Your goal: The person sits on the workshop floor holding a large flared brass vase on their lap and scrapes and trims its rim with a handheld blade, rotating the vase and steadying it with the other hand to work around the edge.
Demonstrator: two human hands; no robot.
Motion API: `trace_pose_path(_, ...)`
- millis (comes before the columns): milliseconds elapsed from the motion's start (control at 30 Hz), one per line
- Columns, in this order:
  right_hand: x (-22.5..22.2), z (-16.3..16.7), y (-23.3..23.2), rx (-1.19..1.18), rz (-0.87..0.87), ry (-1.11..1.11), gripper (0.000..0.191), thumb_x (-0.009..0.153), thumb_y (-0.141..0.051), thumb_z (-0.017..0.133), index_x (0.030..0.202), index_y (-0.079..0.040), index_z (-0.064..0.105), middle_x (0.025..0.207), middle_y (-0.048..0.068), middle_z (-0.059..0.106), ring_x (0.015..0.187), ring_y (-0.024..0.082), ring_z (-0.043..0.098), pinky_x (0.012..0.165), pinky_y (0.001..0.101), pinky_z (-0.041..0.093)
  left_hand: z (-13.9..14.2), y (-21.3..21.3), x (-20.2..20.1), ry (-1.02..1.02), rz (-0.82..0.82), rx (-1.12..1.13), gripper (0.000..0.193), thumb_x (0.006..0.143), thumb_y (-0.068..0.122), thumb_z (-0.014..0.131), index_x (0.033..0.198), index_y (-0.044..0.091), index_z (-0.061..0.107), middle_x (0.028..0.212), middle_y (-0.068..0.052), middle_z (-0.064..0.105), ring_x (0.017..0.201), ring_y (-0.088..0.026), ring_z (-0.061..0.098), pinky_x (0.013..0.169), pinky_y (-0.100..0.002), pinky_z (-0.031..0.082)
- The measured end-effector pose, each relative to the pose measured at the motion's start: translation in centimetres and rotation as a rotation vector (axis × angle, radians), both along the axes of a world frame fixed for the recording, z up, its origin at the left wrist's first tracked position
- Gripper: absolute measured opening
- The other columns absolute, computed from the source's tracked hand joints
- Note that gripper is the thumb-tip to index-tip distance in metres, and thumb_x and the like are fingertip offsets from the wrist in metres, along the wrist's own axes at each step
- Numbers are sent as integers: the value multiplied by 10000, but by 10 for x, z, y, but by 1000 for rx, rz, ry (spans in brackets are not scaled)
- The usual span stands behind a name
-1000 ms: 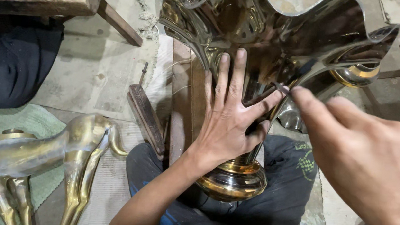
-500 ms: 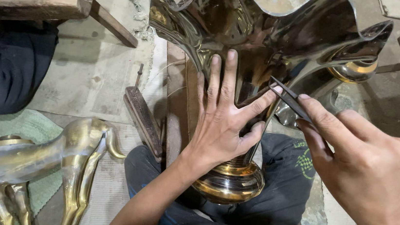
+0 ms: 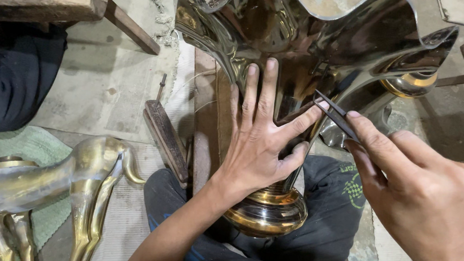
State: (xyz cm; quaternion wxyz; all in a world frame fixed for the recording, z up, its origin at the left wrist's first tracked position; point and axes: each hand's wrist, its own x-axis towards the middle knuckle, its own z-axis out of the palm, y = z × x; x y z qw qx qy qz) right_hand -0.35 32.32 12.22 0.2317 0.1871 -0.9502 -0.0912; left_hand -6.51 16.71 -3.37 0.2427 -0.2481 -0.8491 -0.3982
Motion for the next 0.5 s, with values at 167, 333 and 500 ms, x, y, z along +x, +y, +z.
trace_pose_path(167,1,2,-3,54,33,16,407,837,-160,825,1239,-152,765,630,8,542,450,185,519,451,336,423,-2,1,-1,-9,-17,20,635,843,342,783,1446,416,599,1726,-215,-21,1623,-450,-36,1313,-688,41)
trace_pose_path(333,2,3,-8,264,57,54,353,860,-155,752,1213,-147,765,733,-22,609,504,122,575,454,281,432,-2,2,-2,0,1,12,644,858,336,772,1464,426,577,1722,-222,-19,1620,-463,-21,1311,-701,48)
trace_pose_path(500,4,1,-19,446,138,117,537,712,-177,685,1243,-147,756,868,-29,650,574,108,585,484,244,447,1,0,0,11,-4,52,689,864,324,772,1499,423,523,1741,-220,10,1639,-494,45,1322,-727,108)
